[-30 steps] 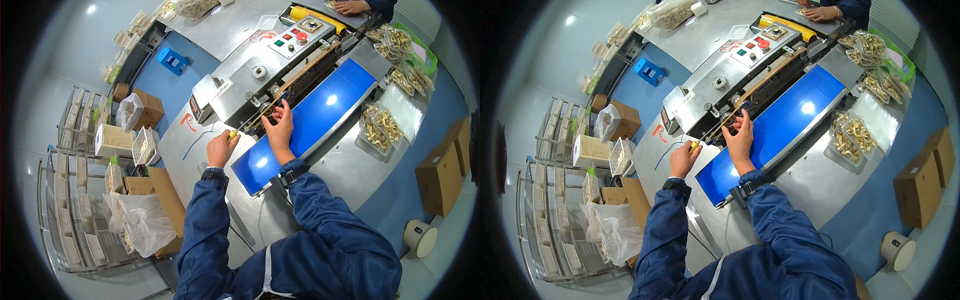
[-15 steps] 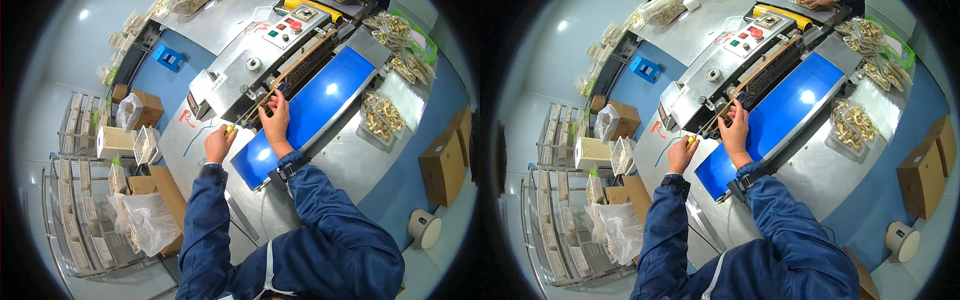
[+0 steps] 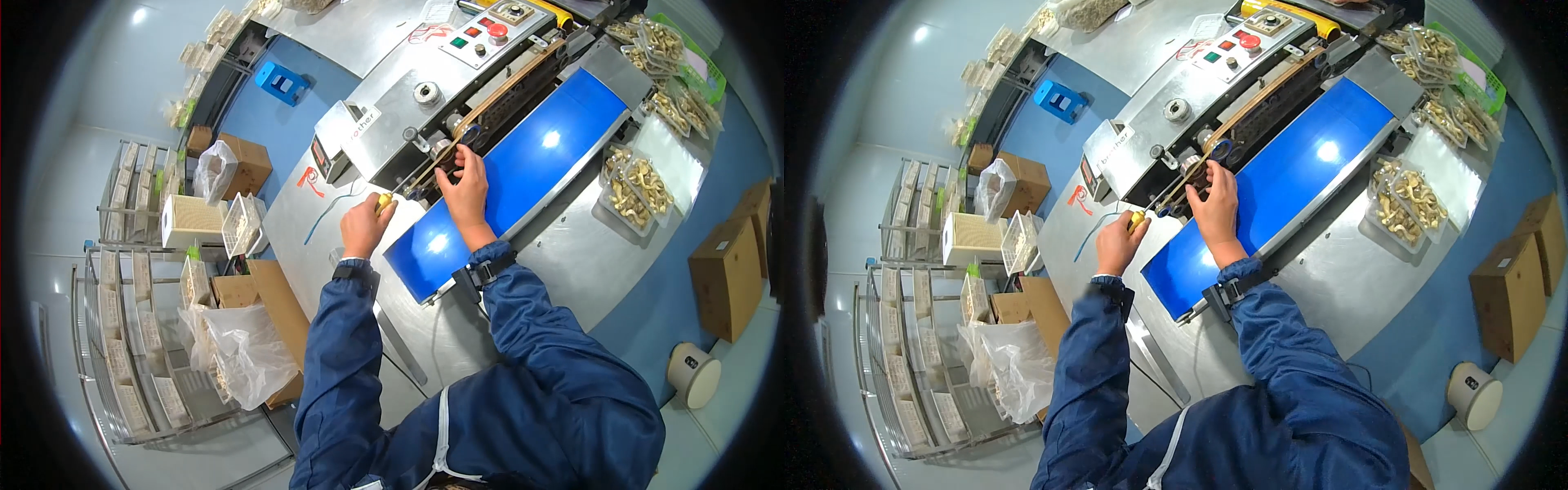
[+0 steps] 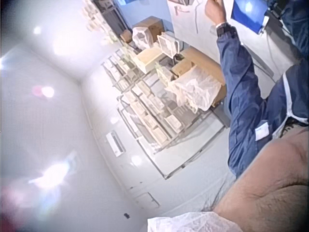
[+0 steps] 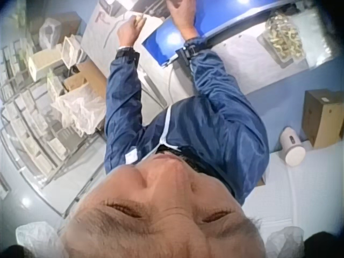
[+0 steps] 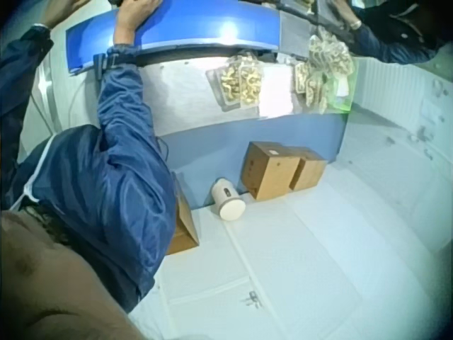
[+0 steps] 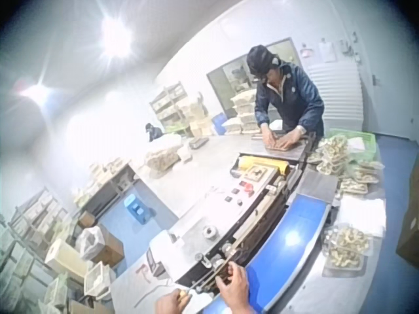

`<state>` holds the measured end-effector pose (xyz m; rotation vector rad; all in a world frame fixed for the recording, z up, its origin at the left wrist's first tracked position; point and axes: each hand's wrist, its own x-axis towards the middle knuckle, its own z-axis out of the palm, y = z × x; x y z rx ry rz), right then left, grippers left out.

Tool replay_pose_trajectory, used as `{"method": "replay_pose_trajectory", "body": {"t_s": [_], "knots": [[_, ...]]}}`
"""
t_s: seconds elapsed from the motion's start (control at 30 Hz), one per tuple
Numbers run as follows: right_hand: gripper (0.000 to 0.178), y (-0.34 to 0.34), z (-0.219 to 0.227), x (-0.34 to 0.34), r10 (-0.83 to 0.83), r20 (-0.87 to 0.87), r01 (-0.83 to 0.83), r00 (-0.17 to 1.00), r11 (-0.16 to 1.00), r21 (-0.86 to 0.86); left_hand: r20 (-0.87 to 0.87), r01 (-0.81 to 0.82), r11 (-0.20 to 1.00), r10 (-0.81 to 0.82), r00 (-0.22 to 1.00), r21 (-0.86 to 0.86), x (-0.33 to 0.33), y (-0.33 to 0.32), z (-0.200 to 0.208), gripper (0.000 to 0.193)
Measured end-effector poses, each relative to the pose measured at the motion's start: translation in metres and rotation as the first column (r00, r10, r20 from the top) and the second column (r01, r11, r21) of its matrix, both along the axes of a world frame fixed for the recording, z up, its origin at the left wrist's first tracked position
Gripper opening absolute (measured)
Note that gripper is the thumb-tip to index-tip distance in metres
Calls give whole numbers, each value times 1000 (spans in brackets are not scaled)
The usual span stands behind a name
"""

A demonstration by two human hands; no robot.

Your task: The person uses a screwdriver to loosen and tighten screws on a packaging machine while handling small plastic trays of food.

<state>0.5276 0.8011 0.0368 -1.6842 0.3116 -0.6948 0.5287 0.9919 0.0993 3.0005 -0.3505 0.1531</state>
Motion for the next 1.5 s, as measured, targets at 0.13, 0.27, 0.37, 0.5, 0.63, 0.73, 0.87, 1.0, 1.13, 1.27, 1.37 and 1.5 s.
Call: {"method": "replay_pose_trajectory", "body": {"t_s": [0.13, 0.27, 0.37, 0.5, 0.63, 0.73, 0.87, 1.0, 1.13, 1.27, 1.37, 1.5], "knots": [[47, 5, -1, 6, -40, 70, 38, 997, 999, 30, 17, 17, 1000, -17, 1000, -13, 0, 2, -2, 35], [44, 1, -3, 11, -11, 5, 11, 1000, 998, 56, 13, 13, 1000, -13, 1000, 5, 2, 0, -1, 36], [43, -5, -4, 16, -93, -6, 91, 996, 985, -148, 4, 36, 998, -36, 999, 55, 8, -5, 9, 36], [44, -16, 4, 10, -50, -47, 38, 998, 973, -228, -12, 37, 993, -36, 999, 113, -3, -4, 23, 34], [47, -30, -2, -20, 138, -58, -147, 989, 967, -206, 34, -37, 999, 37, 999, 23, -39, 18, 12, 32], [36, -37, 15, -84, 320, -9, -320, 947, 945, -63, -120, -237, 912, 208, 971, -334, -94, 40, -11, 29], [37, -39, 4, -181, 674, -147, -678, 724, 735, 32, -380, -361, 432, 44, 924, -827, -182, 14, -52, 22], [71, -46, 0, -251, 882, -157, -837, 444, 471, 277, -632, -580, 284, -142, 762, -763, -256, -74, -40, 35], [75, -70, -15, -291, 823, -272, -803, 499, 557, 211, -628, -529, 338, -430, 648, -778, -290, -105, -79, 37], [67, -125, -32, -321, 748, -442, -737, 495, 631, 243, -638, -573, 376, -677, 367, -728, -286, -138, -88, 48], [60, -168, -35, -336, 651, -573, -713, 498, 683, 157, -686, -378, 580, -528, 500, -721, -247, -142, -125, 37], [55, -216, -48, -339, 535, -572, -639, 622, 769, 25, -306, -108, 778, -112, 946, -619, -201, -166, -169, 28]]}}
